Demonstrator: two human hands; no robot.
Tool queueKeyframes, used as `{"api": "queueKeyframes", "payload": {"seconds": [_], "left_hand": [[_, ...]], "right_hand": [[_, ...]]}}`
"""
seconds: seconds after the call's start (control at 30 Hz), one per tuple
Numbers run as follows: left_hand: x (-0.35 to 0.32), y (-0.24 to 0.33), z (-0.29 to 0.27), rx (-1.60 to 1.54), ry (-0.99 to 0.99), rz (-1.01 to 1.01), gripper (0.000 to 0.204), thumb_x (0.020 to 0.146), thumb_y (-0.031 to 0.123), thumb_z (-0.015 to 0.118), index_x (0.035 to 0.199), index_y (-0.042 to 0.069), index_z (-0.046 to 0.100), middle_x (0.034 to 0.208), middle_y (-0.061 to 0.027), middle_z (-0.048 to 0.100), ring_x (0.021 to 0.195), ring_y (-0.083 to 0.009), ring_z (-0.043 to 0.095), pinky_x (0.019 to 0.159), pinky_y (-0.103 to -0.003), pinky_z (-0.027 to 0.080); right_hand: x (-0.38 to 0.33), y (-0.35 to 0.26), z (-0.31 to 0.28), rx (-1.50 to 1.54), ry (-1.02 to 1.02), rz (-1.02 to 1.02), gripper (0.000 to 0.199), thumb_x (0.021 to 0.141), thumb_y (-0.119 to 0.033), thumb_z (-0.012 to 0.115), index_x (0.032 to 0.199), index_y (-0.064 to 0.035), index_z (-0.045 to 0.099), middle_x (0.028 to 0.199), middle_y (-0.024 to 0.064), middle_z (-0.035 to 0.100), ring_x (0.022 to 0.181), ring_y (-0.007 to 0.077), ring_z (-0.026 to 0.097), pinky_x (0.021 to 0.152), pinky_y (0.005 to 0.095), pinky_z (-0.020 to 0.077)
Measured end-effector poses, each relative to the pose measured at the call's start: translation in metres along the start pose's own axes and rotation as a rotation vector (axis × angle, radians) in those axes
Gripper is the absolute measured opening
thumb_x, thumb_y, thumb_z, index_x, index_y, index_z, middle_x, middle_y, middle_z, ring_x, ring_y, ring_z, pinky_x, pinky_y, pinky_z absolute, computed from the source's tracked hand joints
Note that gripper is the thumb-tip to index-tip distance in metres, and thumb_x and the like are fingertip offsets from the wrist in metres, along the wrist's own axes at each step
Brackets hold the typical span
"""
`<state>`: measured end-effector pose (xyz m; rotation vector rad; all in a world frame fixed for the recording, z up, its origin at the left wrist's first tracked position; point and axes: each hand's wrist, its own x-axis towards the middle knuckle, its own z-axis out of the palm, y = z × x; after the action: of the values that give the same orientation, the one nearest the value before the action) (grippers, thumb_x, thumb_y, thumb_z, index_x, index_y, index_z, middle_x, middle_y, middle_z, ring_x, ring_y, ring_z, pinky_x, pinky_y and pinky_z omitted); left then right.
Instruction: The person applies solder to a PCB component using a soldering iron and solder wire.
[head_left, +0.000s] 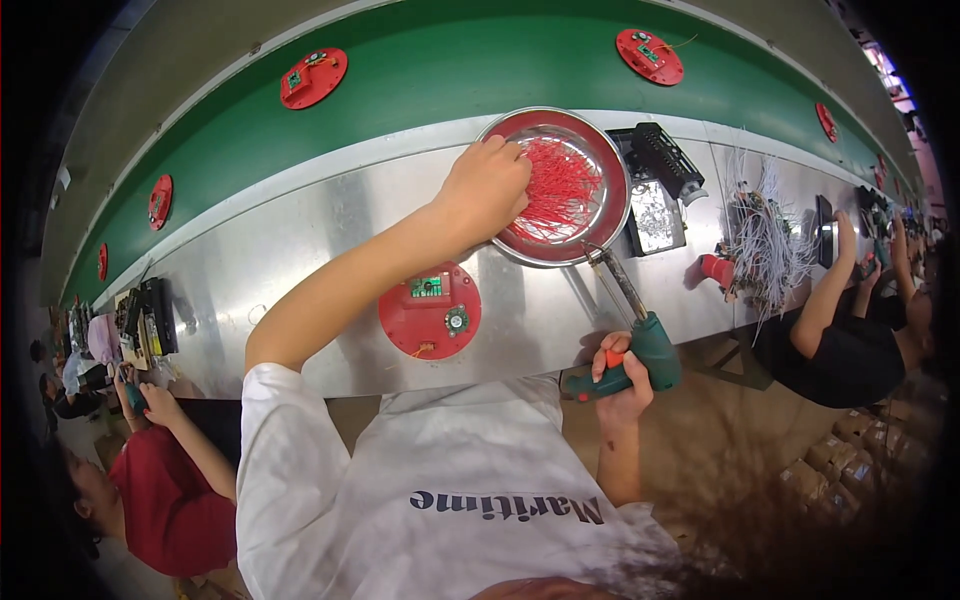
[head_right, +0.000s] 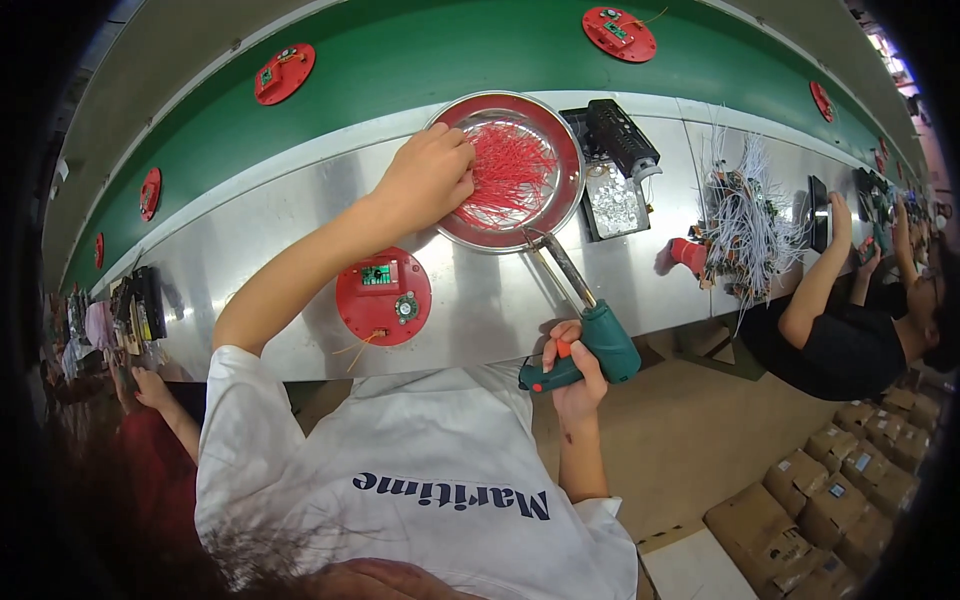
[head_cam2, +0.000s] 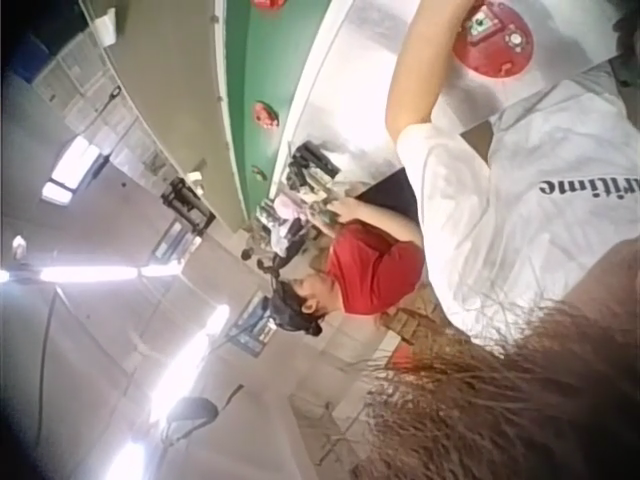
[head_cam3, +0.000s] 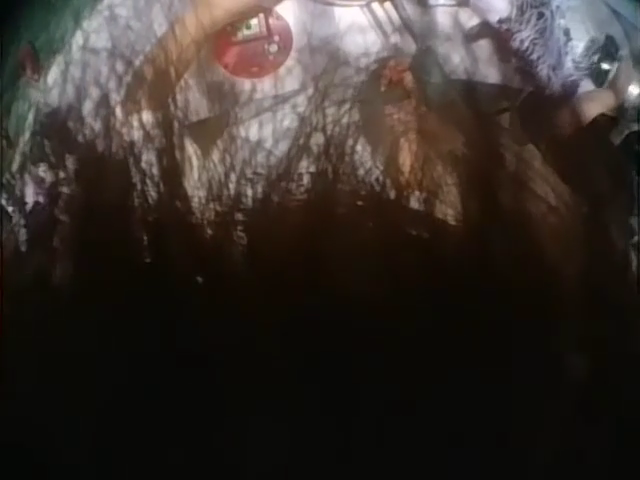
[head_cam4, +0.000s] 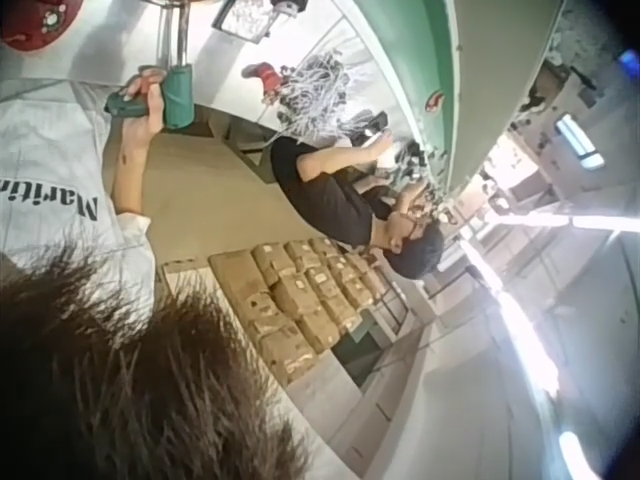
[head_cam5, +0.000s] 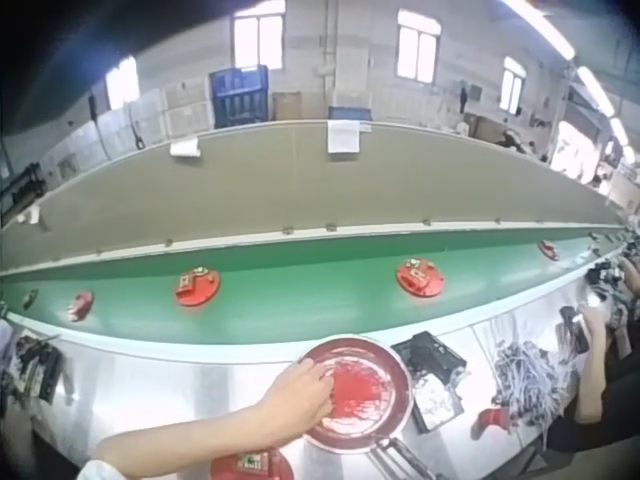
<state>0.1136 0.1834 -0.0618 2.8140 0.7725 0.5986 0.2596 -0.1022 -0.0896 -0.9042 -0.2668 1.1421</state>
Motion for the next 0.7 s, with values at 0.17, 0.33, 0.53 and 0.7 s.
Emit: {"api": "queueKeyframes", "payload": {"seconds": [0.17,0.33,0.53,0.7], "left_hand": [[-0.009,0.001,-0.007,-0.115,-0.011,-0.044,0.013,0.078,0.006,0.063,0.087,-0.002,0.058,0.091,-0.0171,0.062,0.092,-0.0337,0.059,0.08,-0.043,0.048],[-0.019,0.003,-0.014,-0.206,0.031,-0.085,0.009,0.083,0.005,0.061,0.087,-0.002,0.056,0.088,-0.0191,0.063,0.087,-0.0365,0.06,0.079,-0.045,0.048],[-0.032,0.025,-0.035,-0.441,0.082,-0.207,0.013,0.085,0.008,0.066,0.094,-0.001,0.065,0.086,-0.0156,0.066,0.081,-0.03,0.064,0.074,-0.039,0.051],[-0.07,0.061,-0.078,-0.615,-0.071,-0.282,0.011,0.082,0.007,0.07,0.091,0.0,0.069,0.083,-0.0111,0.066,0.072,-0.0236,0.063,0.065,-0.034,0.051]], "right_hand": [[0.0,-0.002,-0.001,-0.016,0.013,0.013,0.023,0.086,-0.018,0.056,0.097,0.0016,0.055,0.101,0.0157,0.055,0.071,0.0205,0.057,0.059,0.0297,0.0463],[0.0,-0.006,0.004,-0.066,0.022,0.011,0.023,0.086,-0.018,0.057,0.097,0.0022,0.055,0.101,0.016,0.056,0.07,0.0203,0.057,0.059,0.0297,0.0463],[0.0,-0.006,0.008,-0.076,0.034,0.01,0.022,0.086,-0.017,0.057,0.098,0.0024,0.055,0.101,0.0158,0.056,0.07,0.02,0.057,0.06,0.0295,0.046],[-0.001,-0.002,0.046,-0.15,0.001,0.035,0.018,0.089,-0.014,0.059,0.101,0.0006,0.056,0.103,0.0147,0.057,0.071,0.0205,0.055,0.061,0.0286,0.0435]]}}
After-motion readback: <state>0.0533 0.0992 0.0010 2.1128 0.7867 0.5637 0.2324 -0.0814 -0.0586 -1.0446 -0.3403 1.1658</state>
